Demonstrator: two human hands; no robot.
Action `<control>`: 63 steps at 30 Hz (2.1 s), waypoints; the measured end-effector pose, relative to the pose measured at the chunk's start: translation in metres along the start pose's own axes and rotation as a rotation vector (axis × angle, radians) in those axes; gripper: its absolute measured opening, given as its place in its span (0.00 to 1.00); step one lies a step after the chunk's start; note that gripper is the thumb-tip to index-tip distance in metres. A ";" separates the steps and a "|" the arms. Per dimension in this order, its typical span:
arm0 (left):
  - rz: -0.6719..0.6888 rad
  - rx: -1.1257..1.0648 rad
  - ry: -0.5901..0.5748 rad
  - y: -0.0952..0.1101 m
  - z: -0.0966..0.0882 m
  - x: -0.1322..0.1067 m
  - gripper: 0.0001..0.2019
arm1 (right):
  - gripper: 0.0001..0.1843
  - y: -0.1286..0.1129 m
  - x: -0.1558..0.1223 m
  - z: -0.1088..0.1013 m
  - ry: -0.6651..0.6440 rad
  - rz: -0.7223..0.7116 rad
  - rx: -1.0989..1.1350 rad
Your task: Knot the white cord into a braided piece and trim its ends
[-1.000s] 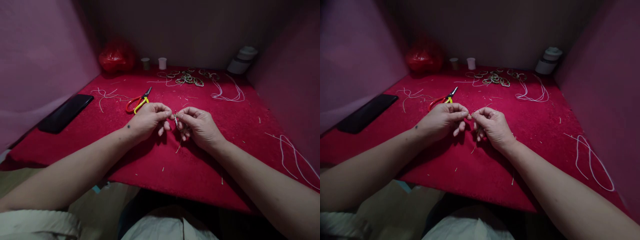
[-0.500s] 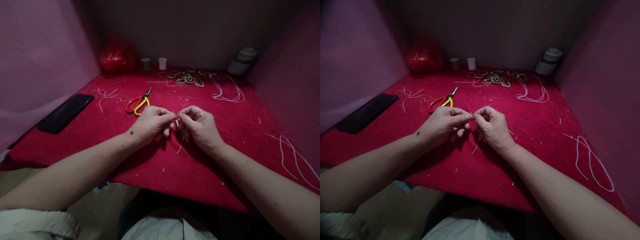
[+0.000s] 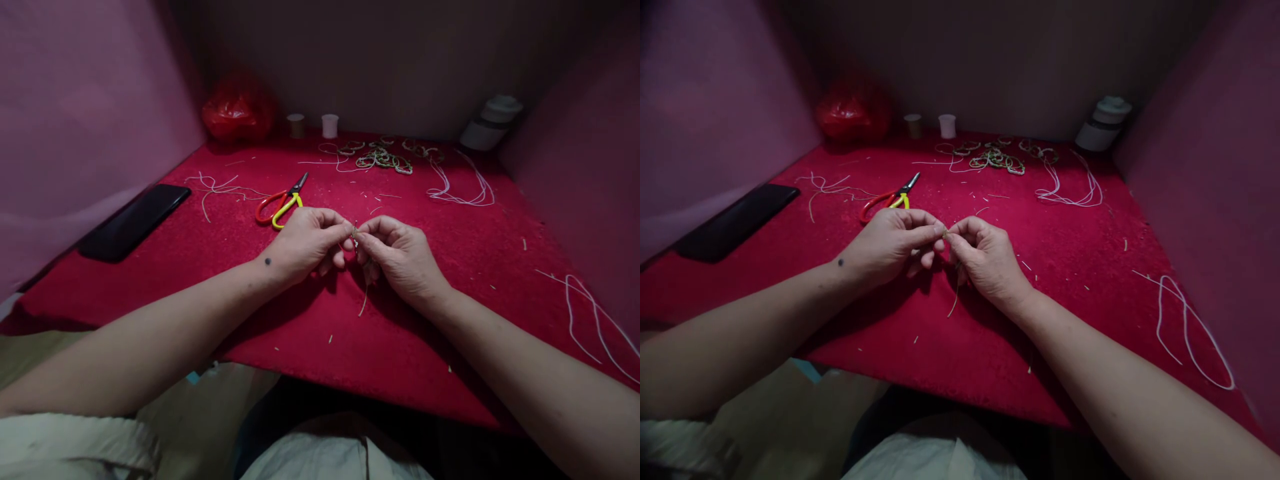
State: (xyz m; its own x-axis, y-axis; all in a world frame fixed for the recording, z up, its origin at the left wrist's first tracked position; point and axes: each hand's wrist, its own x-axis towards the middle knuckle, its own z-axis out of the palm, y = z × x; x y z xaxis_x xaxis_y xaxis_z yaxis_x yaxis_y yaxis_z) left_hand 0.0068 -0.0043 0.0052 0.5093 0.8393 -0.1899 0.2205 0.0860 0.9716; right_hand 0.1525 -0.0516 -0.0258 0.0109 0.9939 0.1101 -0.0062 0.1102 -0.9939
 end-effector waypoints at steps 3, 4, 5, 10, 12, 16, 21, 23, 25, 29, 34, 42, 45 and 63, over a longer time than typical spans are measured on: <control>-0.007 0.103 0.002 0.001 0.001 0.001 0.10 | 0.05 0.002 0.001 0.000 -0.001 -0.001 -0.017; -0.006 0.150 -0.001 0.000 0.001 0.001 0.09 | 0.05 0.002 0.001 -0.001 -0.002 0.002 -0.023; 0.003 0.196 -0.005 -0.001 0.001 0.001 0.09 | 0.05 0.003 0.001 -0.001 -0.006 0.006 -0.026; 0.155 0.348 -0.012 -0.008 0.000 0.000 0.07 | 0.07 0.003 0.001 -0.002 -0.023 0.039 -0.011; 0.221 0.384 0.008 -0.010 0.000 -0.001 0.07 | 0.09 0.002 0.001 -0.003 -0.033 0.059 0.008; 0.305 0.469 0.061 -0.012 0.002 -0.003 0.07 | 0.11 0.002 0.001 -0.005 -0.047 0.097 0.057; 0.293 0.427 0.079 -0.014 0.004 -0.002 0.06 | 0.11 0.001 0.001 -0.005 -0.046 0.123 0.044; 0.243 0.302 0.047 -0.014 0.005 -0.001 0.04 | 0.10 0.000 0.001 -0.004 -0.044 0.131 0.027; 0.183 0.169 0.016 -0.014 0.006 0.000 0.04 | 0.09 -0.001 0.001 -0.003 -0.036 0.130 -0.002; 0.123 0.060 0.003 -0.012 0.008 0.001 0.06 | 0.07 -0.001 0.001 0.000 0.003 0.112 -0.086; 0.100 0.056 -0.009 -0.009 0.009 0.000 0.07 | 0.07 -0.001 0.001 0.001 0.029 0.102 -0.165; 0.112 0.025 -0.021 -0.009 0.008 0.001 0.05 | 0.08 -0.003 0.003 0.001 0.014 0.137 -0.196; 0.122 0.055 -0.035 -0.010 0.007 0.002 0.06 | 0.09 -0.003 0.002 0.000 -0.004 0.130 -0.209; 0.086 -0.015 -0.140 -0.006 0.000 0.007 0.07 | 0.09 -0.007 0.003 -0.004 -0.041 0.160 -0.184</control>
State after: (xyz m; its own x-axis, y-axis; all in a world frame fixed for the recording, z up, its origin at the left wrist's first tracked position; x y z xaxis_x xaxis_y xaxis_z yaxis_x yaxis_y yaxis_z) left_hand 0.0094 0.0010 -0.0016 0.6372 0.7609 -0.1225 0.1587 0.0260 0.9870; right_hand 0.1566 -0.0497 -0.0190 -0.0161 0.9985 -0.0527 0.1779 -0.0490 -0.9828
